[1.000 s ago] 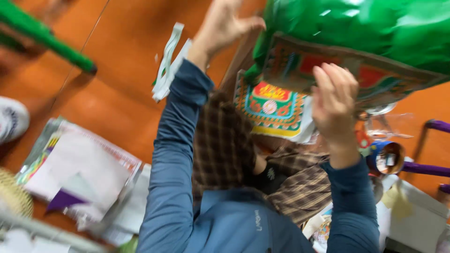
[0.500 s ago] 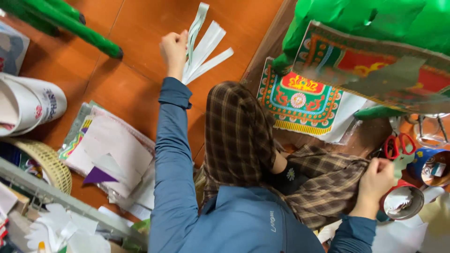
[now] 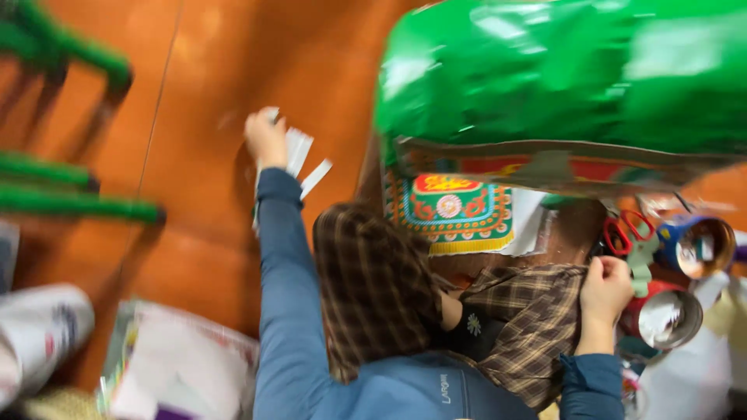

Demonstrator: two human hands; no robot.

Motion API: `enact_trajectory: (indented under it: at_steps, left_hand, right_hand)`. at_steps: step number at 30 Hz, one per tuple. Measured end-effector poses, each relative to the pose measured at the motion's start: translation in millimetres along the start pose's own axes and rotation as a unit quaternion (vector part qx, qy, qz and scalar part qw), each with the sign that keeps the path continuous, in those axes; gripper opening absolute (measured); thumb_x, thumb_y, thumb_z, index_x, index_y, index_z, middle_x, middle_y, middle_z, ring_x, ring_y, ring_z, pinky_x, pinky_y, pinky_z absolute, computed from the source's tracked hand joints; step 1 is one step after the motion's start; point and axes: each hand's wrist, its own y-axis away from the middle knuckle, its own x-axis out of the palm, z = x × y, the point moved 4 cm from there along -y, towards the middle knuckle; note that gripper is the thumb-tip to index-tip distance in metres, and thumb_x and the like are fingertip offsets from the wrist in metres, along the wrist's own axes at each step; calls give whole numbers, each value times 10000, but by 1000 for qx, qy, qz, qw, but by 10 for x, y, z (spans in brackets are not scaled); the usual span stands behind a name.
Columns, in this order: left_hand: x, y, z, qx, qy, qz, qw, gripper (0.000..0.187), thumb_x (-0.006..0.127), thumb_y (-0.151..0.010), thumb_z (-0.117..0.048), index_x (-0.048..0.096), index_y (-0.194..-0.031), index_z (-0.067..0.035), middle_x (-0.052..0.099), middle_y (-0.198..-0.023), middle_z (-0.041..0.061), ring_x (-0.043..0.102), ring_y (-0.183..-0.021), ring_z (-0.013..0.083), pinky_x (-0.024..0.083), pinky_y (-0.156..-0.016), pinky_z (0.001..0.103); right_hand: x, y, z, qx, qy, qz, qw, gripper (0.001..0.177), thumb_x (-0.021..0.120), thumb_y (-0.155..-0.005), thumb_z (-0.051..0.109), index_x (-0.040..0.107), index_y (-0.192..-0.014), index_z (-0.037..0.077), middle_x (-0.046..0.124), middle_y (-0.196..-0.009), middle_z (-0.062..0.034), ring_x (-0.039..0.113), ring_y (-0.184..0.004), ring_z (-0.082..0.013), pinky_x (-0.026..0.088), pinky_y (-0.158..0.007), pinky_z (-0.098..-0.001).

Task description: Decorating a green horse-shaped figure with paper strips and glue

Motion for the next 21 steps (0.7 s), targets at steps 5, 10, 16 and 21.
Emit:
enact_trajectory:
  at_steps: [5, 10, 16, 21]
  left_hand:
    - [-111, -78, 33, -45, -59, 13, 997, 272, 626, -963, -177, 880, -994, -84, 816, -911, 194, 750, -714, 411, 606, -621, 515]
    - [-864, 116, -308, -241, 471, -193, 826, 281, 409, -932, 108, 534, -1158, -3, 476, -1074, 57, 694, -898, 165, 654, -870, 190]
    - [-1584, 134, 6, -102, 80, -235, 963, 88, 500, -1124, -98, 574, -1112, -52, 729, -1024, 191, 719, -829, 385, 545, -723, 525]
    - [-2060, 142, 27, -6, 162, -173, 972, 92, 600, -1099, 45, 629, -1184, 22, 708, -1077, 201, 725, -902, 327, 588, -757, 426]
  right_hand:
    - [0, 42, 137, 68, 12, -17, 997, 180, 717, -1141, 155, 786, -1168, -9, 769, -939, -166, 691, -775, -347, 555, -728, -443]
    - [188, 80, -112, 98, 48, -17, 994, 97, 789, -1059, 282, 799, -1152, 254, 818, -1013, -64, 779, -1049, -359, 618, -849, -464]
    - [-69, 53, 269, 108, -26, -25, 994, 135, 708, -1038, 234, 762, -1012, 113, 771, -820, -92, 712, -714, -326, 548, -676, -442]
    - [-160, 83, 299, 102, -43, -18, 994, 125, 707, -1040, 217, 748, -1014, 102, 770, -799, -81, 710, -693, -303, 554, -674, -430]
